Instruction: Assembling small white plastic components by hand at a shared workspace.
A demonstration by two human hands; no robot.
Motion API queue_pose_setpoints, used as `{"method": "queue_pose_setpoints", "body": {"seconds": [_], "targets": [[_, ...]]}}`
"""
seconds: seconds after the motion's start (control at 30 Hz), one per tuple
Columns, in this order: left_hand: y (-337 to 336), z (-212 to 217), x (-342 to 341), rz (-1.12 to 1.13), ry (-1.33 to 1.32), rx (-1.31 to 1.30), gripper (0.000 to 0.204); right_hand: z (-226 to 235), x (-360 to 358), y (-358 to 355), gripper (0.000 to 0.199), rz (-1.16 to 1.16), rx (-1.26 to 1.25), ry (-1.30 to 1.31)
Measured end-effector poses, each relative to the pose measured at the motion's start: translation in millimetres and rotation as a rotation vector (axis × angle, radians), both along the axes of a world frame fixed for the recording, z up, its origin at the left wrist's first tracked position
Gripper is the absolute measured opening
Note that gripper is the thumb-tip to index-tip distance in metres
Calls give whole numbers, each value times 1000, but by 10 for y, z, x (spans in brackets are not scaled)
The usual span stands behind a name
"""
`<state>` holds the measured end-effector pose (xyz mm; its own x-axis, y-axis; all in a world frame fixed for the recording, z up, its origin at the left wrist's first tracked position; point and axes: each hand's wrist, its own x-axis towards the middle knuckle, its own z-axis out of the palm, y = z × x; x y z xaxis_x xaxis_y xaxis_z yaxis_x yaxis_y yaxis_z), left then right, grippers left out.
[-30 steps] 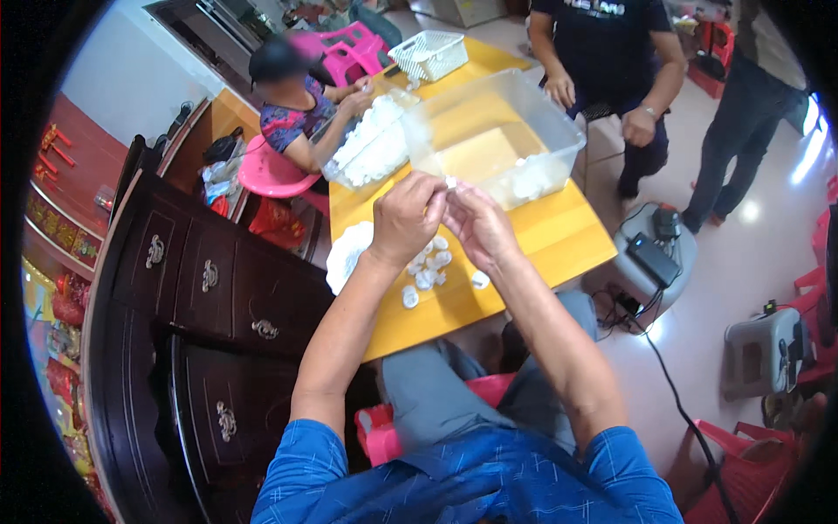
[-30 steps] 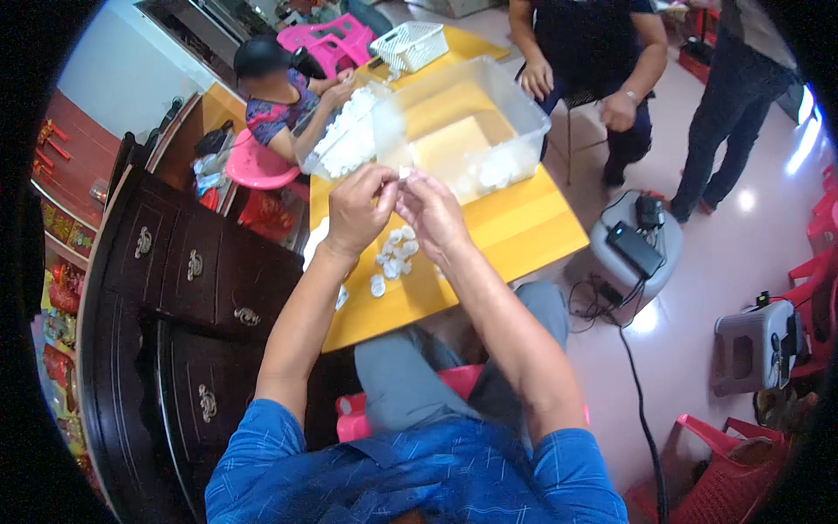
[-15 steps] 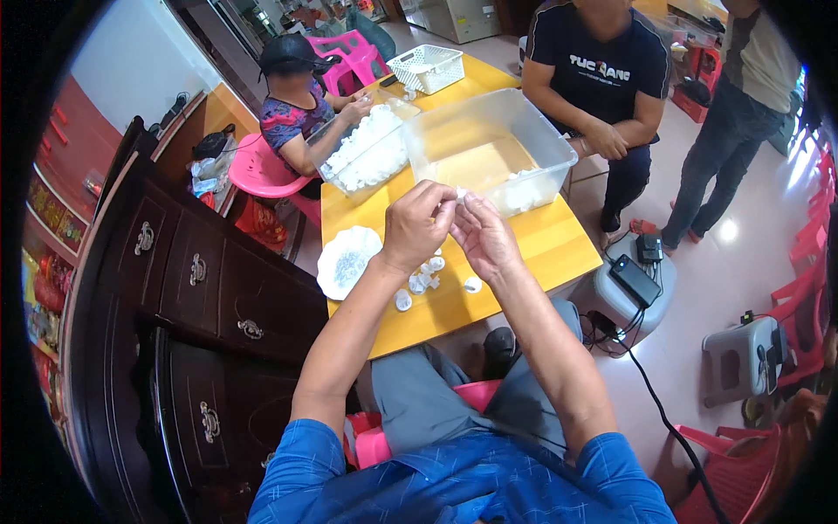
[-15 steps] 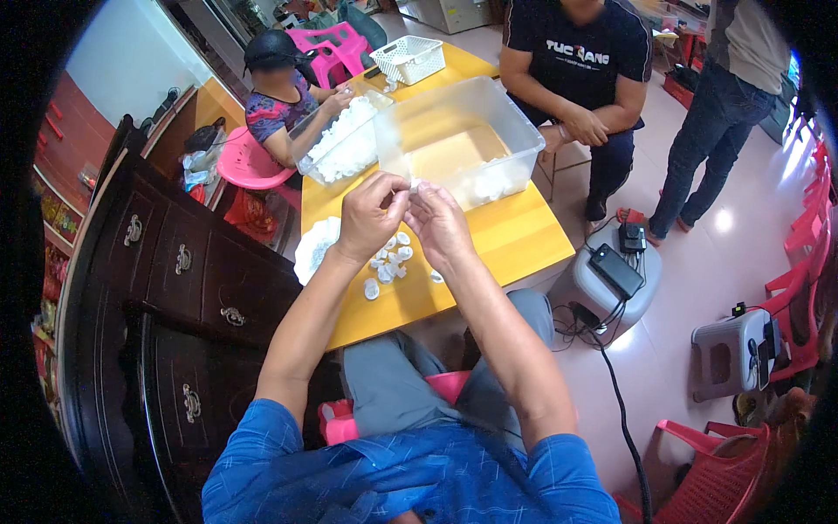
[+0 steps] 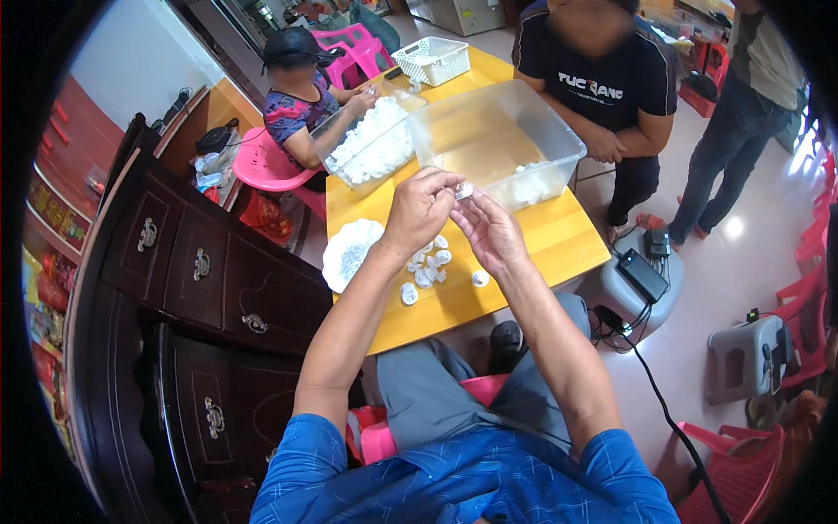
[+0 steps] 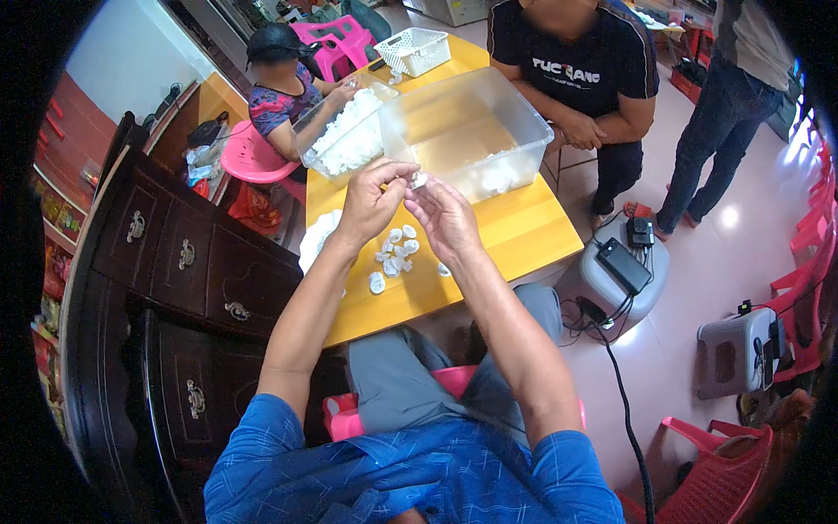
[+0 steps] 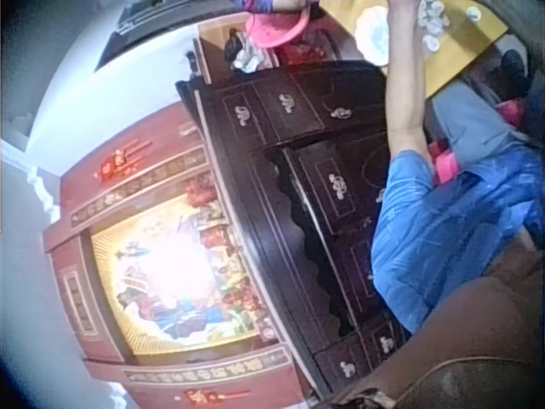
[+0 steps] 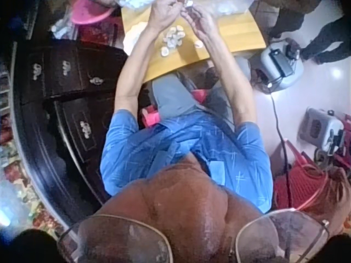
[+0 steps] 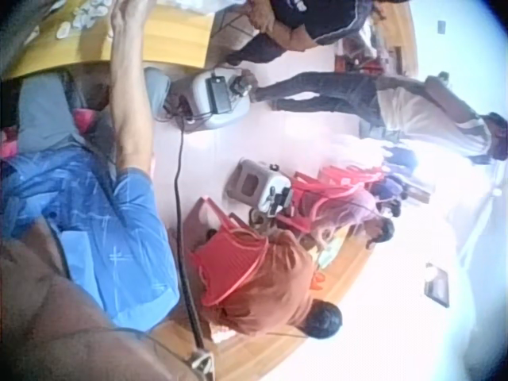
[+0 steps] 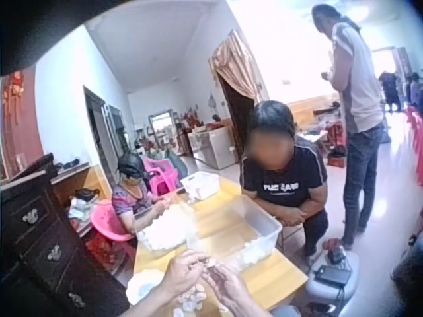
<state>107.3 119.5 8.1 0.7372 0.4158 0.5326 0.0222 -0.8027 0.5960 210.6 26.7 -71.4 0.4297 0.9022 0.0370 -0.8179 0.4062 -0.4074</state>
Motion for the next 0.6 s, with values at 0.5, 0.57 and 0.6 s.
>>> {"method": "queue_pose_setpoints", "body": {"seconds": [0.5, 0.57, 0.6], "targets": [[116, -214, -63, 53, 26, -50, 30, -117, -20, -37, 27, 58, -22, -47], [125, -121, -21, 137, 28, 21, 30, -131, 3, -29, 26, 30, -34, -29], [110, -90, 0, 137, 30, 19, 30, -137, 18, -17, 26, 4, -45, -12]]}}
